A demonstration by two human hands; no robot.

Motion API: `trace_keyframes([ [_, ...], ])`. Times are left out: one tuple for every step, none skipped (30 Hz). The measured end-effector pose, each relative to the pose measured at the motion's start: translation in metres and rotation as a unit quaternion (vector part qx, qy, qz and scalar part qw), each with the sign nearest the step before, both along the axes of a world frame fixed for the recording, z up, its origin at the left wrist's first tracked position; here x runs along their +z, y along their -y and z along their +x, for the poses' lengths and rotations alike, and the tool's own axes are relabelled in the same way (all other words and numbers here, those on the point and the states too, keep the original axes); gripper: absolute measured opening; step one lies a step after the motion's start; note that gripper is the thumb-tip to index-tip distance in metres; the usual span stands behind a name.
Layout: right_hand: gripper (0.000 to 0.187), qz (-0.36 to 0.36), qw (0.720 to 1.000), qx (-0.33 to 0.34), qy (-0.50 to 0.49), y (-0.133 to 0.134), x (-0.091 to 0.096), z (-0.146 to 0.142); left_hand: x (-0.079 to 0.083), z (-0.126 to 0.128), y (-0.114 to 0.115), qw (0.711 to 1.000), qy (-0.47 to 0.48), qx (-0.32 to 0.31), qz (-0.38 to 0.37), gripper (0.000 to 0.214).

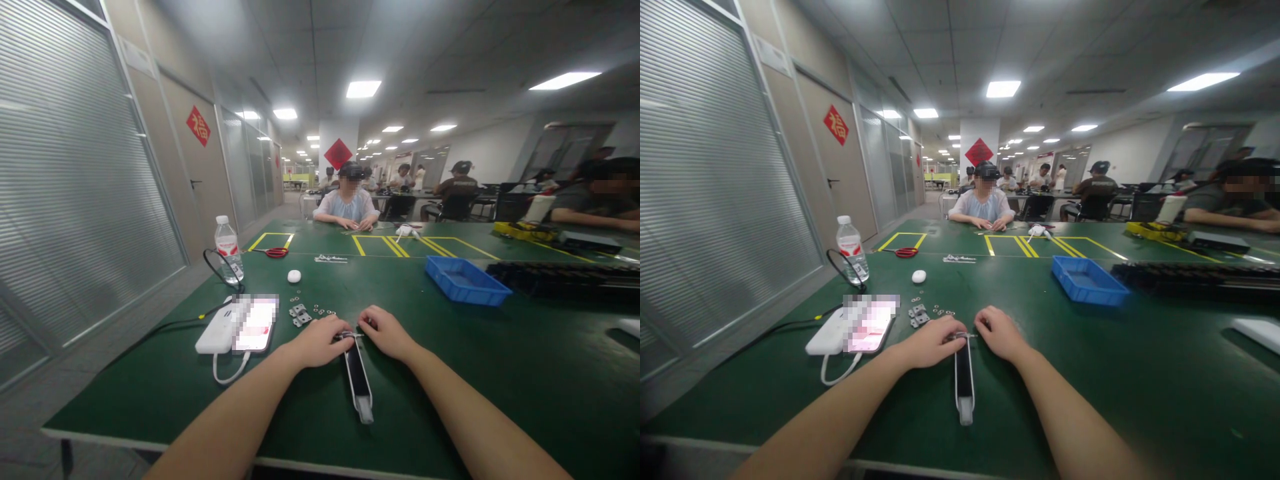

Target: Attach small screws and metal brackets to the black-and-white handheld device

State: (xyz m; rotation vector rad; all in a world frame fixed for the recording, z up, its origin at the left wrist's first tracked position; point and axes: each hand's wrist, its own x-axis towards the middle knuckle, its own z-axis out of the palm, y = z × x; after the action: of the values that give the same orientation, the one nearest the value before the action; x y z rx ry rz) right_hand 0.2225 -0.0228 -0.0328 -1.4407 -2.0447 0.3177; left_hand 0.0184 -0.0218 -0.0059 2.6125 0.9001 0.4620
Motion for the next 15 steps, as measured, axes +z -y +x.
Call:
trace_keyframes([
  [0.014, -0.002, 1.0, -0.002, -0.004, -0.0001, 0.0004, -0.0001, 0.0, -0.0003, 0.0001, 1.0, 0.0, 0.001, -0.001, 0.033],
  [0.014, -0.005, 1.0, -0.004, -0.009, -0.0002, 0.0008, -0.0001, 0.0002, -0.0005, 0.0003, 1.0, 0.0, 0.001, -0.002, 0.034],
  [0.014, -0.009, 1.0, -0.006, -0.017, -0.0003, 0.0012, 0.0, 0.0004, -0.0006, 0.0005, 1.0, -0.001, 0.001, -0.003, 0.034],
  [0.013, -0.013, 0.999, -0.009, -0.028, -0.0004, 0.0015, 0.0002, 0.0007, -0.0006, 0.0008, 1.0, -0.002, 0.001, -0.004, 0.033],
  [0.013, -0.018, 0.999, -0.01, -0.041, -0.0005, 0.0018, 0.0005, 0.001, -0.0006, 0.001, 1.0, -0.002, 0.0, -0.006, 0.033],
  [0.013, -0.024, 0.998, -0.008, -0.053, -0.0006, 0.0021, 0.0008, 0.0013, -0.0005, 0.0011, 1.0, -0.002, 0.0, -0.008, 0.033],
  [0.013, -0.03, 0.997, -0.007, -0.065, -0.0005, 0.0023, 0.001, 0.0016, -0.0004, 0.0012, 1.0, -0.002, -0.001, -0.009, 0.033],
  [0.012, -0.034, 0.997, -0.005, -0.076, -0.0004, 0.0024, 0.001, 0.0018, -0.0002, 0.0012, 1.0, -0.002, -0.002, -0.009, 0.032],
  [0.012, -0.036, 0.996, -0.004, -0.085, -0.0002, 0.0023, 0.001, 0.002, 0.0, 0.0012, 1.0, -0.002, -0.003, -0.008, 0.032],
  [0.012, -0.037, 0.995, -0.003, -0.095, 0.0, 0.0021, 0.0007, 0.0022, 0.0002, 0.0011, 1.0, -0.003, -0.003, -0.008, 0.031],
  [0.012, -0.037, 0.994, 0.0, -0.105, 0.0001, 0.0018, 0.0005, 0.0024, 0.0003, 0.001, 1.0, -0.004, -0.004, -0.008, 0.031],
  [0.013, -0.039, 0.993, 0.003, -0.114, 0.0, 0.0013, 0.0002, 0.0026, 0.0004, 0.0008, 1.0, -0.004, -0.004, -0.009, 0.031],
  [0.013, -0.042, 0.992, 0.008, -0.122, -0.0002, 0.0006, 0.0001, 0.0027, 0.0004, 0.0006, 1.0, -0.004, -0.004, -0.01, 0.031],
  [0.013, -0.047, 0.99, 0.012, -0.129, -0.0005, -0.0001, 0.0002, 0.0029, 0.0004, 0.0005, 1.0, -0.004, -0.005, -0.011, 0.031],
  [0.013, -0.052, 0.99, 0.013, -0.134, -0.001, -0.0009, 0.0006, 0.003, 0.0003, 0.0003, 1.0, -0.003, -0.005, -0.011, 0.031],
])
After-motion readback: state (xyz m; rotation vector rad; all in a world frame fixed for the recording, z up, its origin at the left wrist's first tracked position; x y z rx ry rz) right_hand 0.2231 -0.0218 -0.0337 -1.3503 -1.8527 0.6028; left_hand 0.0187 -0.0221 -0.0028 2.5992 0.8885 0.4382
